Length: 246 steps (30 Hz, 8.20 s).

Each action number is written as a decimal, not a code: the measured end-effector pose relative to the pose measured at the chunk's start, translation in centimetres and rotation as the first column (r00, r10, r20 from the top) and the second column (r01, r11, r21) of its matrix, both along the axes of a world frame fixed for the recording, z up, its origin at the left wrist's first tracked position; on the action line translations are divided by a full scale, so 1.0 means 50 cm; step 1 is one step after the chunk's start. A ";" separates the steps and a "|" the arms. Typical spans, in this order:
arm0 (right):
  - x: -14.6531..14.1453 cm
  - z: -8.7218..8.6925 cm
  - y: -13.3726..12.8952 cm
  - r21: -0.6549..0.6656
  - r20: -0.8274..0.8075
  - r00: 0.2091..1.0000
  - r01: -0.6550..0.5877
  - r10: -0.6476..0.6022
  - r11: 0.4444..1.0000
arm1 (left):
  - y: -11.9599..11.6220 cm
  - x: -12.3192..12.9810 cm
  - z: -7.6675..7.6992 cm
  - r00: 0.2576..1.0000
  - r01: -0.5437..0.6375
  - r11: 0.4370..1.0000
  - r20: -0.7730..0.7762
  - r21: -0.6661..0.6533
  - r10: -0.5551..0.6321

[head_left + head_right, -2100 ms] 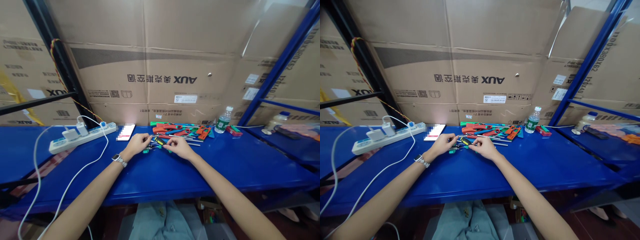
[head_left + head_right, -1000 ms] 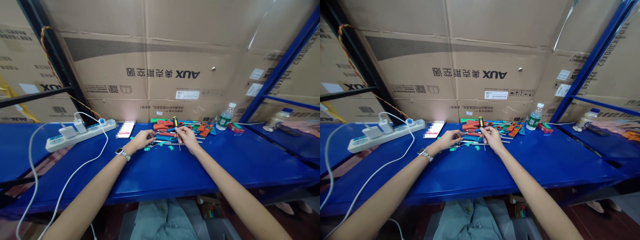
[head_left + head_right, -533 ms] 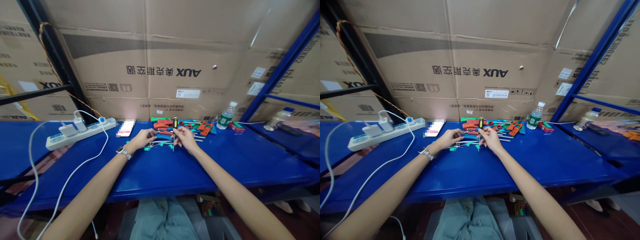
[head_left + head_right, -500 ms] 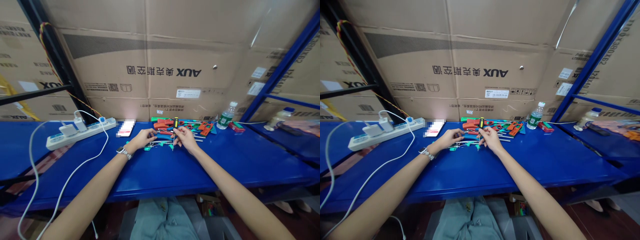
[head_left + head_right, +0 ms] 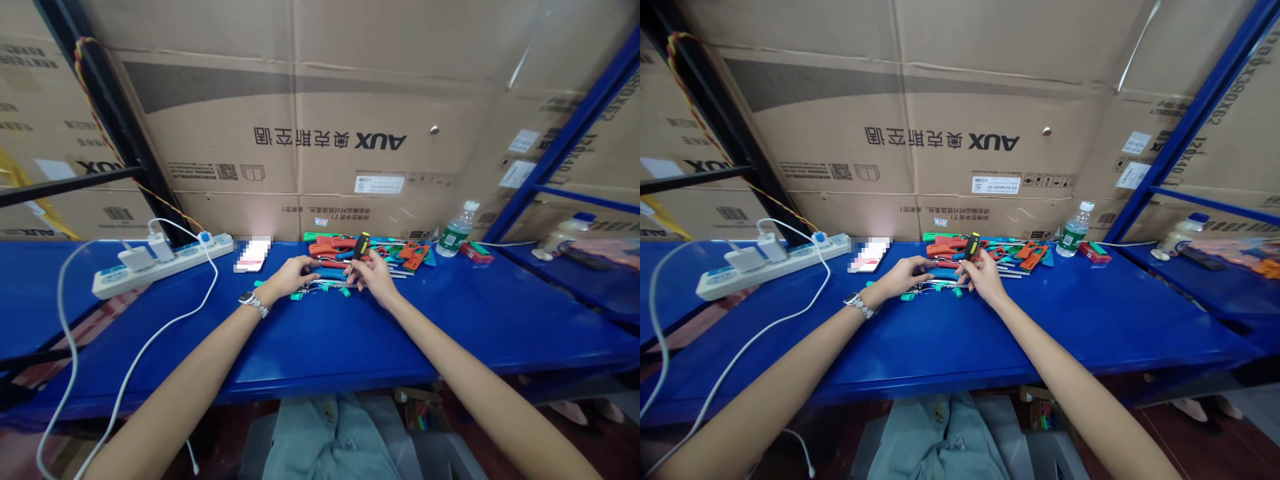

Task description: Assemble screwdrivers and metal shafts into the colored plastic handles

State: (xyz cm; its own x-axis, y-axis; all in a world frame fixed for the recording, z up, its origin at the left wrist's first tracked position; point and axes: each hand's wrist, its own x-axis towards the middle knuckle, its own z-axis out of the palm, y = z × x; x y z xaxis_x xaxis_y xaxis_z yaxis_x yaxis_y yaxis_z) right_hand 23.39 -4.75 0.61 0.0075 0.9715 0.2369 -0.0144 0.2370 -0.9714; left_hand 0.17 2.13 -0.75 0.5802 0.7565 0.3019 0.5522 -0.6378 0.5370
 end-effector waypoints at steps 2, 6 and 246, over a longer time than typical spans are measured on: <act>-0.002 0.002 0.000 0.002 0.001 1.000 -0.006 0.006 1.000 | -0.001 0.000 0.000 1.000 -0.008 1.000 0.021 -0.010 0.008; -0.012 0.012 0.005 0.009 0.006 1.000 -0.009 0.009 1.000 | -0.002 -0.005 0.001 1.000 -0.009 0.999 0.020 -0.044 0.010; -0.152 0.037 0.099 0.188 0.252 0.964 0.039 -0.087 0.981 | -0.019 0.066 0.126 0.726 -0.287 0.954 0.670 0.091 0.155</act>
